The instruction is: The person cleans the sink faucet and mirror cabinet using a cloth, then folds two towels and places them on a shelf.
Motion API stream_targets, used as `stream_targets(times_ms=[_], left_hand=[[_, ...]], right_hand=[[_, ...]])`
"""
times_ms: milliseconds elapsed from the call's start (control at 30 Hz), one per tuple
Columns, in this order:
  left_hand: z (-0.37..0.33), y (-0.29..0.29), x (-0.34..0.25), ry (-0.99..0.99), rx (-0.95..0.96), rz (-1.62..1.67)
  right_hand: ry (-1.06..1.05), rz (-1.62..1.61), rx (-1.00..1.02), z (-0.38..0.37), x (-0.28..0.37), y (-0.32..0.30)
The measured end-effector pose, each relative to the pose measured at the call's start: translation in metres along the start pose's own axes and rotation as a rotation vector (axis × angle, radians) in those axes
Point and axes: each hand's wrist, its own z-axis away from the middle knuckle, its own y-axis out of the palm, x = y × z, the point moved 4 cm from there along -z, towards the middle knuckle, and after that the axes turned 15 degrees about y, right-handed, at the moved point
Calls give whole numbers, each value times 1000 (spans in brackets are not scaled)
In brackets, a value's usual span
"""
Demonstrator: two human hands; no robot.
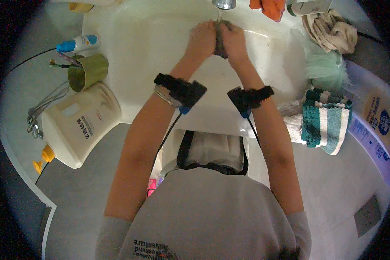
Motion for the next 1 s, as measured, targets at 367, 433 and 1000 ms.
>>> stream_targets(times_ms=[367, 433, 1000], left_hand=[[-8, -13, 7, -117, -48, 172], [-7, -4, -9, -102, -46, 101], [-2, -21, 12, -245, -194, 701]], right_hand=[[-116, 201, 4, 13, 20, -2], [-86, 79, 2, -5, 10, -8], [184, -122, 259, 7, 12, -39]])
